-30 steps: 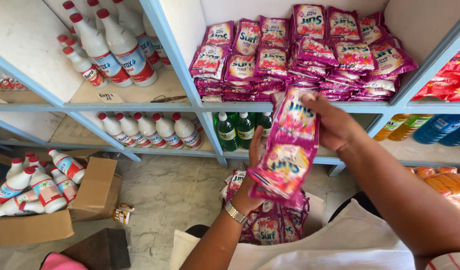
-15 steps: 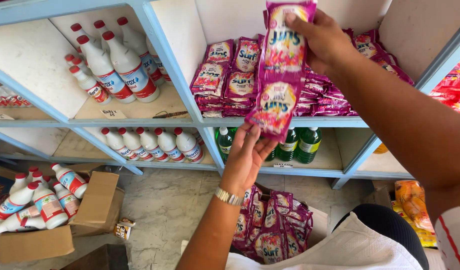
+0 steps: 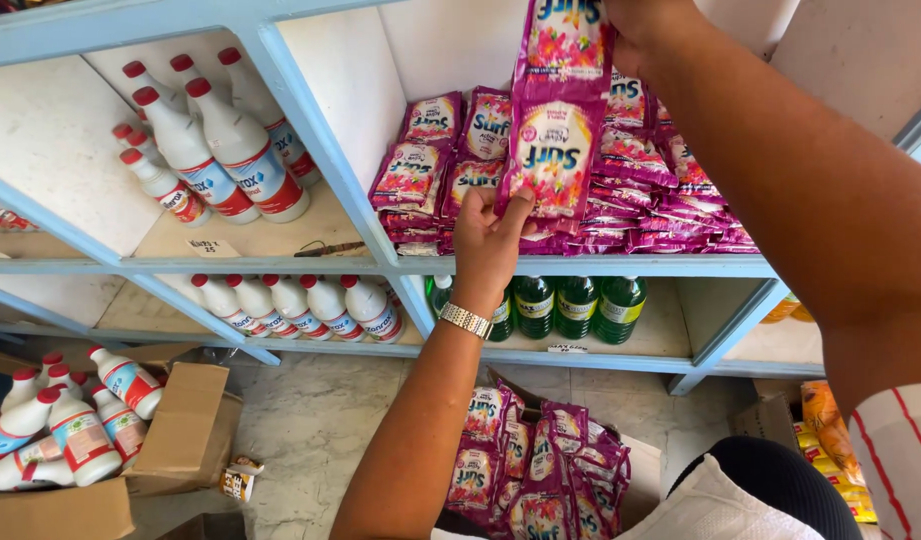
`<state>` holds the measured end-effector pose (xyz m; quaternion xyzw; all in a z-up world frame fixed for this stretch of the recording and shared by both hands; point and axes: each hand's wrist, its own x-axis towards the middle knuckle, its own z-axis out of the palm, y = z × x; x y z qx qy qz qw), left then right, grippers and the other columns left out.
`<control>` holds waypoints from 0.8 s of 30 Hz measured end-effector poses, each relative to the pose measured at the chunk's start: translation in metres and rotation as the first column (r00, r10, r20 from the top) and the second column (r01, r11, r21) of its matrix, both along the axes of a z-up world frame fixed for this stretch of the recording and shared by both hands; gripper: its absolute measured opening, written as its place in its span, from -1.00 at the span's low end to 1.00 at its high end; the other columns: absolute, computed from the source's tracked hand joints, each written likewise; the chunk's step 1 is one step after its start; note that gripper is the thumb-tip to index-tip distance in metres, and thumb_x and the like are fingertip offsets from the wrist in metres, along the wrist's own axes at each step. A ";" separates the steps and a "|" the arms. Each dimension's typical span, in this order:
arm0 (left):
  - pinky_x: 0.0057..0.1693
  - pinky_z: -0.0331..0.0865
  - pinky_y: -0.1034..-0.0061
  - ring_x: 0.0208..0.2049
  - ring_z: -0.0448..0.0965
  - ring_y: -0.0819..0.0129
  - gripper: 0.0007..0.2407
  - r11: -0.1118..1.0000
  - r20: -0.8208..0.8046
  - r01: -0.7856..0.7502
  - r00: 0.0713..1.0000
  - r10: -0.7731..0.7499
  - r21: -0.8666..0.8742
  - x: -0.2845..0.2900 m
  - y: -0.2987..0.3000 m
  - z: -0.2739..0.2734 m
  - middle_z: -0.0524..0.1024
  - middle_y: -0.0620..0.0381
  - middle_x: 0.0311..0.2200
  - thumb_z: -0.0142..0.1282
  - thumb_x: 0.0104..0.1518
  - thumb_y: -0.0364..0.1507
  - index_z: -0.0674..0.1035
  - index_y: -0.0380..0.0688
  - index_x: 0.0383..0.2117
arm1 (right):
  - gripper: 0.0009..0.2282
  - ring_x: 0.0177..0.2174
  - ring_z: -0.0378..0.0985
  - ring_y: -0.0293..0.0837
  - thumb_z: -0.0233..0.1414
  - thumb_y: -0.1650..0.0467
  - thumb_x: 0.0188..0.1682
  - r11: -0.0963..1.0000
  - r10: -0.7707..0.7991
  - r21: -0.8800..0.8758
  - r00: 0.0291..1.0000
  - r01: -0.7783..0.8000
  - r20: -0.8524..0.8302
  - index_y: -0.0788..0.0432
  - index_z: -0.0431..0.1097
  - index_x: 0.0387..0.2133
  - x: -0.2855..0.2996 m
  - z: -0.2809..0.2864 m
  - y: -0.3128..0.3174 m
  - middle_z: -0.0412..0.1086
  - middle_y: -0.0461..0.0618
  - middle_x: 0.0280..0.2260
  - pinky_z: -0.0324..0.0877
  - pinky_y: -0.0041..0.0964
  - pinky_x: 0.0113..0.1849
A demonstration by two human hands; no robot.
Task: Organizing and stocking laundry detergent sachets on a grocery store shelf.
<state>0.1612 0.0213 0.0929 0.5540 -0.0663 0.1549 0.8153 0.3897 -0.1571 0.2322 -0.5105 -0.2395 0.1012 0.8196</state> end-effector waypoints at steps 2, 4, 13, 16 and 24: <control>-0.20 0.60 0.55 -0.32 0.64 0.50 -0.76 0.999 0.098 -0.031 0.995 0.028 0.028 -0.003 -0.003 0.011 0.63 0.04 -0.29 0.23 0.20 -0.47 0.35 -0.15 -0.18 | -0.87 -0.19 0.69 -0.02 0.10 0.43 0.20 1.000 -0.021 0.006 0.999 0.021 0.042 0.29 0.37 -0.15 0.010 -0.009 0.001 0.53 0.08 -0.25 0.64 0.10 0.01; -0.19 0.59 0.57 -0.31 0.65 0.50 -0.71 0.998 0.140 -0.032 0.990 0.023 0.056 -0.012 -0.005 0.032 0.64 0.04 -0.27 0.22 0.18 -0.48 0.33 -0.12 -0.07 | -0.88 -0.21 0.69 0.00 0.11 0.46 0.17 0.999 -0.043 0.035 0.998 0.041 0.050 0.29 0.36 -0.15 0.021 -0.020 0.006 0.52 0.10 -0.26 0.65 0.11 -0.02; -0.12 0.58 0.62 -0.23 0.62 0.57 -0.60 0.963 0.182 -0.043 0.983 -0.007 0.267 0.011 0.005 0.021 0.59 0.08 0.04 0.16 0.28 -0.51 0.45 -0.10 0.26 | -0.68 -0.30 0.70 0.03 0.17 0.57 0.00 0.961 -0.274 -0.003 0.955 0.276 0.112 0.17 0.11 -0.16 0.008 -0.018 0.027 0.51 0.14 -0.28 0.64 0.07 -0.27; -0.17 0.55 0.65 -0.28 0.62 0.61 -0.60 0.956 0.155 -0.070 0.988 0.026 0.284 0.015 0.003 0.027 0.62 0.11 -0.10 0.18 0.25 -0.50 0.47 -0.10 0.24 | -0.61 -0.25 0.71 0.02 0.18 0.55 0.04 0.928 -0.337 -0.079 0.909 0.365 0.246 0.20 0.05 -0.05 0.039 -0.041 0.021 0.51 0.17 -0.20 0.63 -0.02 -0.25; -0.35 0.41 0.63 -0.51 0.49 0.63 -0.63 0.834 0.072 -0.178 0.984 0.165 0.522 0.018 -0.001 0.031 0.61 0.21 -0.51 0.23 0.17 -0.46 0.58 -0.12 0.15 | -0.47 -0.15 0.55 0.20 0.41 0.35 -0.02 0.416 -0.176 -0.349 0.451 0.840 0.875 0.30 0.14 -0.06 0.055 -0.060 0.015 0.41 0.34 -0.19 0.48 0.06 -0.15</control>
